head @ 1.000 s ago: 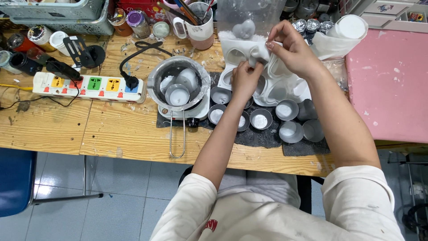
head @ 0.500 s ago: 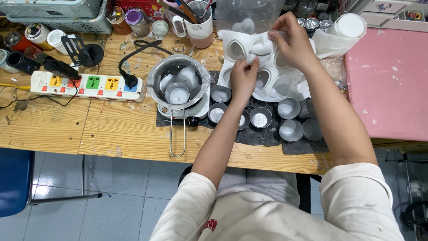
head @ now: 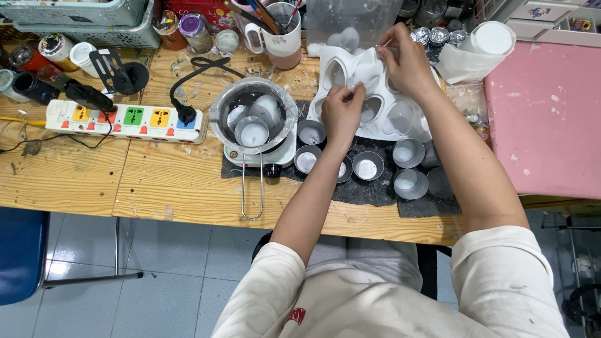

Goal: Making small heart-shaped candles by melting wax and preparing molds.

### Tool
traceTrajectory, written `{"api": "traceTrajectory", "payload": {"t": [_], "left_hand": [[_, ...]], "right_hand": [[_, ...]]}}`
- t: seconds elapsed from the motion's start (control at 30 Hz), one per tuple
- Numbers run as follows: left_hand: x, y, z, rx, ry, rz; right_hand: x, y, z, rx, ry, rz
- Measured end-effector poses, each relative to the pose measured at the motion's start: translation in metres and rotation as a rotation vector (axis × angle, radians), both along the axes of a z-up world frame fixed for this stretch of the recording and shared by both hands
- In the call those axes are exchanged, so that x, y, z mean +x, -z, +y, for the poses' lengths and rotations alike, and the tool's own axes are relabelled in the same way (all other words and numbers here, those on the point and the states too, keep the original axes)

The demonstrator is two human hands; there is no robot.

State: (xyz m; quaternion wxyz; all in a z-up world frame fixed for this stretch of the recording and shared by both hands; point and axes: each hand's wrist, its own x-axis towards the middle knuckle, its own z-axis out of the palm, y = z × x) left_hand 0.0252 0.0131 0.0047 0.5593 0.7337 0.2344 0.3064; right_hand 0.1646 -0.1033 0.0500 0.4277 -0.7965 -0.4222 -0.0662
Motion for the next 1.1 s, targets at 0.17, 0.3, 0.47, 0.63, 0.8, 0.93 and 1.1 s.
{"api": "traceTrajectory", "payload": {"t": [0.17, 0.3, 0.47, 0.63, 0.8, 0.93, 1.1], "left_hand": [[0.001, 0.002, 0.000, -0.021, -0.001, -0.061], [0.001, 0.006, 0.002, -0.002, 0.068, -0.199], [0.005, 0.008, 0.005, -0.121, 0.188, -0.111], [0.003, 0.005, 0.004, -0.298, 0.272, -0.132], [-0.003, -0.004, 0.012, -0.440, 0.323, -0.104], [0.003, 0.013, 0.011, -0.402, 0.298, -0.162], [-0.015, -0.018, 0.004, -0.137, 0.323, 0.015]], "right_hand": [[0.005, 0.008, 0.001, -0.157, 0.098, -0.050], [0.029, 0.027, -0.013, -0.149, 0.077, -0.190], [-0.006, -0.032, -0.030, -0.031, -0.302, -0.072], [-0.037, -0.059, -0.038, -0.176, -0.376, -0.109], [-0.022, -0.036, -0.054, 0.037, -0.127, 0.117], [-0.036, -0.054, -0.048, 0.139, -0.154, 0.393], [-0.076, -0.086, -0.019, 0.183, -0.340, 0.360]]}}
